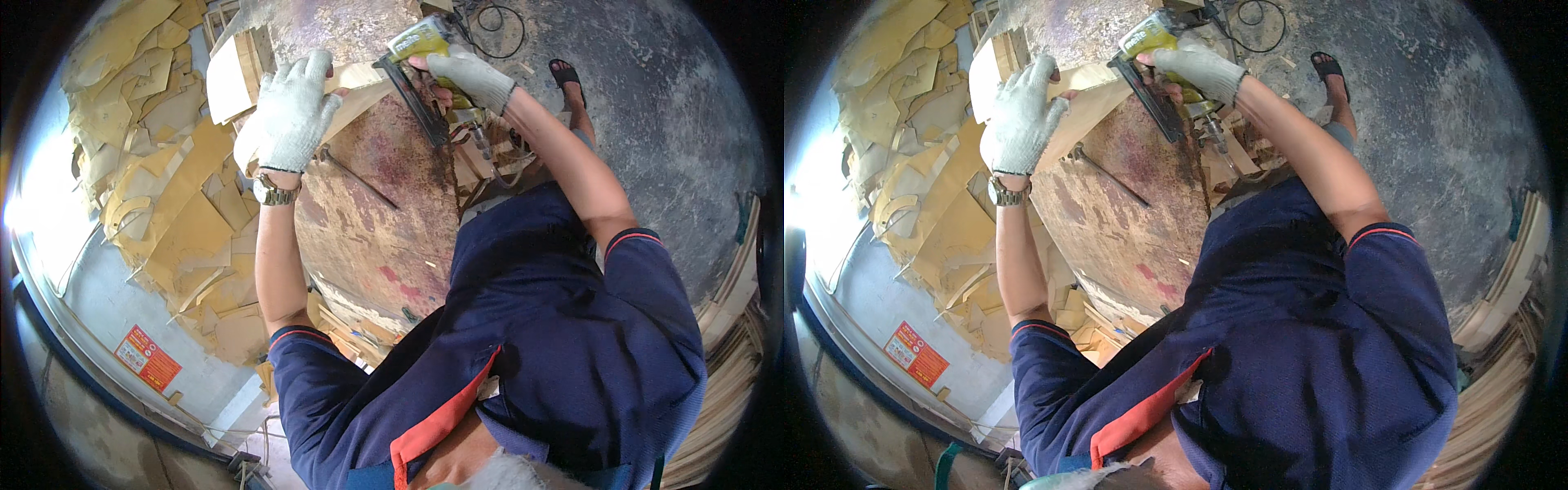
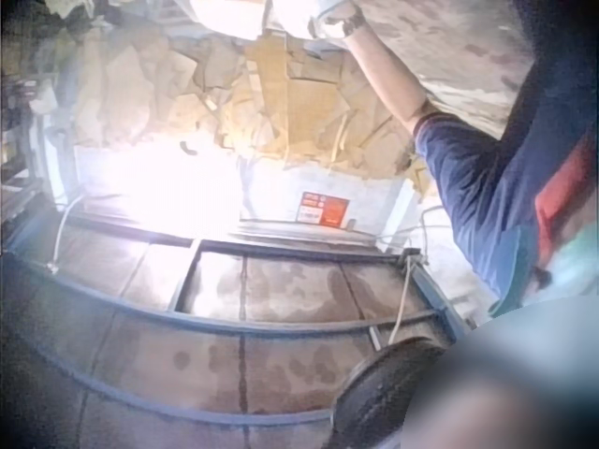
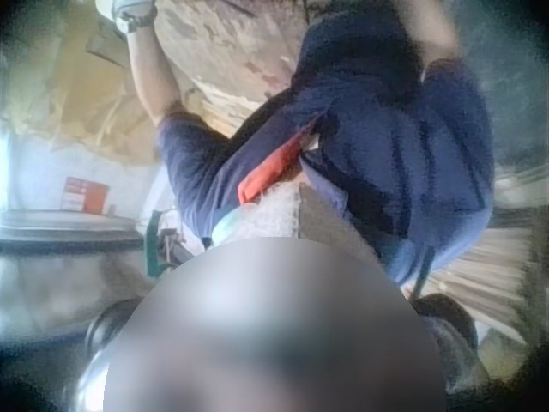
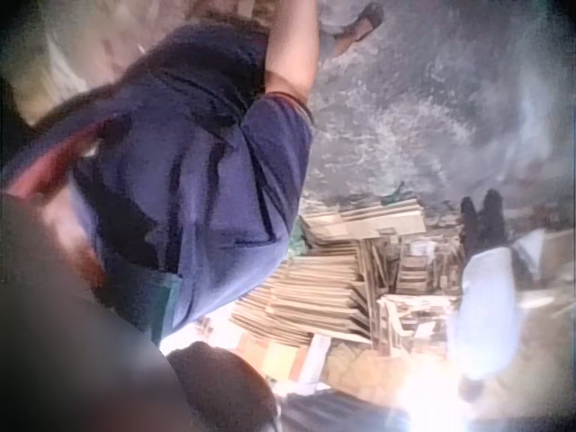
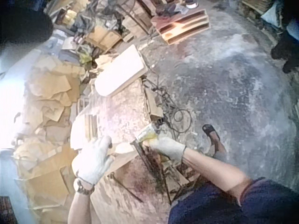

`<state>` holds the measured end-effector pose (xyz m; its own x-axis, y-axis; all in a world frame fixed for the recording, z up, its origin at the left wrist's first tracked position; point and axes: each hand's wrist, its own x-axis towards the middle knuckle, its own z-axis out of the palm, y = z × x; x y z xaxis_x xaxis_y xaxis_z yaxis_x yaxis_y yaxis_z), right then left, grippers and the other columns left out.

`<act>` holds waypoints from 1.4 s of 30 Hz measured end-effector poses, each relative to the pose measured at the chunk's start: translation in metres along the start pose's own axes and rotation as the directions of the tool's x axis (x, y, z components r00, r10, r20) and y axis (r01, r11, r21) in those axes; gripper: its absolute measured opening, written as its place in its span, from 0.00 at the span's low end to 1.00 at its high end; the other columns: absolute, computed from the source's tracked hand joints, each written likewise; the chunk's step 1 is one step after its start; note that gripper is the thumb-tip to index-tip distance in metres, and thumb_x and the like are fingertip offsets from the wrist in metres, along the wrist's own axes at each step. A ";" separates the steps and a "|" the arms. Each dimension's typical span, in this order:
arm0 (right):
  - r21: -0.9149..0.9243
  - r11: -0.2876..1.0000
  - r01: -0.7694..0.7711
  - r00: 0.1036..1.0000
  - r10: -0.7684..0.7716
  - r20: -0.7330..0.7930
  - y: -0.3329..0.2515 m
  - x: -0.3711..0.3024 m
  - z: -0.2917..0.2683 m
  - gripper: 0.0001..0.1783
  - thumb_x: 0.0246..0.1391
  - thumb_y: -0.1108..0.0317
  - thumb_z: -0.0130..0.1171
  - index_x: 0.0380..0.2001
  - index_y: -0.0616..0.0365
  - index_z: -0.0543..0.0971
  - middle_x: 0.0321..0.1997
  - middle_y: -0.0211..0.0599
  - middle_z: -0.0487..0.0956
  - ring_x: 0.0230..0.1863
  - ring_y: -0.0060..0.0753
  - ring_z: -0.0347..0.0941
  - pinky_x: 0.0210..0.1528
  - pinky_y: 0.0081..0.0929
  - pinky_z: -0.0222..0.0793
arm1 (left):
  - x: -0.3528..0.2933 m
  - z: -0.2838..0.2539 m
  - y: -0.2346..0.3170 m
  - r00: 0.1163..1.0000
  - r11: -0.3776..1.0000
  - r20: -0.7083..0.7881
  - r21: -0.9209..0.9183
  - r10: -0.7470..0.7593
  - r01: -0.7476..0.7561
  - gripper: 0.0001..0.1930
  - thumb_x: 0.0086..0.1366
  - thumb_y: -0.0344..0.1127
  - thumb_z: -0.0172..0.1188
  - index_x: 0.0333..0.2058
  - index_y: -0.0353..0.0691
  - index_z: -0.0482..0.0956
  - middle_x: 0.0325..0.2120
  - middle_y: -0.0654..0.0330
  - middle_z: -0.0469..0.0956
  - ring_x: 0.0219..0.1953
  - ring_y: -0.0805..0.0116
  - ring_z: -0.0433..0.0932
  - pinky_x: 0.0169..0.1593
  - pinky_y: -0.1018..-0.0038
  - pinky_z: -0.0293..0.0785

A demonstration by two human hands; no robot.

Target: The person uses a pneumatic nail gun to attach curved wooden strips to larger wooden pieces on a workbench. They repeatedly position the strips, fire nails, and reposition the pieces to continue assembly.

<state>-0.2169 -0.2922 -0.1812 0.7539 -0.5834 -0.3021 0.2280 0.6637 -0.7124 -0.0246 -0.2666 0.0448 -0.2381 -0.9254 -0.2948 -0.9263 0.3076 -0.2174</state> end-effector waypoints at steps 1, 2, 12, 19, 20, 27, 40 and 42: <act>-0.036 0.998 -0.059 0.998 0.058 -0.007 -0.001 -0.002 -0.001 0.24 0.67 0.48 0.63 0.47 0.61 0.83 0.39 0.35 0.86 0.16 0.20 0.68 0.20 0.24 0.69 | 0.000 0.001 0.000 1.000 1.000 0.012 0.004 -0.007 0.007 0.18 0.62 0.41 0.69 0.47 0.45 0.74 0.41 0.56 0.82 0.47 0.51 0.80 0.51 0.56 0.71; 0.016 0.999 -0.034 0.999 0.034 0.004 -0.002 -0.004 -0.002 0.24 0.67 0.48 0.63 0.47 0.61 0.82 0.39 0.35 0.86 0.16 0.20 0.68 0.20 0.24 0.69 | 0.000 0.001 0.000 1.000 1.000 0.022 0.007 -0.019 0.018 0.19 0.62 0.40 0.69 0.49 0.46 0.74 0.41 0.56 0.82 0.48 0.52 0.79 0.51 0.56 0.70; 0.177 0.983 -0.044 0.999 0.047 -0.014 0.003 -0.025 0.002 0.20 0.66 0.54 0.67 0.43 0.62 0.82 0.34 0.38 0.86 0.16 0.19 0.69 0.17 0.21 0.66 | -0.014 0.006 0.017 0.982 0.975 -0.177 0.201 -0.061 0.097 0.17 0.61 0.46 0.72 0.44 0.48 0.77 0.41 0.59 0.81 0.46 0.58 0.79 0.56 0.57 0.65; 0.307 0.950 -0.049 0.998 0.033 0.058 -0.012 -0.043 0.013 0.21 0.65 0.53 0.68 0.46 0.62 0.81 0.35 0.38 0.86 0.13 0.19 0.68 0.15 0.21 0.64 | -0.080 0.060 0.069 0.630 0.891 -0.644 -0.205 -0.434 0.405 0.22 0.60 0.50 0.74 0.43 0.41 0.79 0.46 0.55 0.80 0.48 0.59 0.76 0.61 0.54 0.65; 0.302 0.952 -0.046 0.997 0.026 0.073 -0.013 -0.042 0.014 0.21 0.65 0.53 0.68 0.46 0.62 0.81 0.35 0.38 0.86 0.13 0.18 0.68 0.15 0.21 0.64 | -0.079 0.073 0.075 0.461 0.784 -0.667 -0.318 -0.585 0.534 0.23 0.62 0.51 0.73 0.46 0.39 0.79 0.48 0.53 0.81 0.50 0.56 0.77 0.63 0.52 0.65; 0.289 0.951 -0.112 0.989 0.077 0.128 -0.010 -0.032 0.024 0.21 0.66 0.52 0.66 0.48 0.60 0.80 0.36 0.37 0.86 0.13 0.17 0.70 0.15 0.19 0.68 | -0.057 0.082 0.056 0.441 0.671 -0.516 -0.450 -0.734 0.589 0.32 0.73 0.55 0.60 0.59 0.29 0.76 0.54 0.39 0.79 0.62 0.41 0.72 0.76 0.50 0.48; 0.305 0.949 -0.076 0.989 0.033 0.144 -0.011 -0.030 0.030 0.21 0.66 0.53 0.67 0.47 0.61 0.80 0.35 0.38 0.86 0.14 0.18 0.70 0.15 0.19 0.67 | -0.034 0.086 0.051 0.422 0.435 -0.304 -0.863 -0.854 0.258 0.24 0.79 0.40 0.52 0.59 0.21 0.76 0.60 0.38 0.78 0.63 0.51 0.76 0.68 0.60 0.65; 0.297 0.952 -0.066 0.990 0.025 0.139 -0.013 -0.031 0.030 0.20 0.66 0.54 0.66 0.48 0.61 0.80 0.35 0.39 0.86 0.14 0.18 0.70 0.16 0.19 0.68 | -0.034 0.086 0.051 0.422 0.443 -0.307 -0.853 -0.853 0.276 0.24 0.79 0.40 0.52 0.59 0.21 0.76 0.60 0.38 0.78 0.61 0.51 0.77 0.67 0.60 0.66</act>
<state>-0.2246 -0.2687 -0.1438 0.8377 -0.4957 -0.2293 0.3506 0.8099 -0.4702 -0.0383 -0.2003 -0.0357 0.6003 -0.7209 0.3463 -0.7251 -0.3080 0.6160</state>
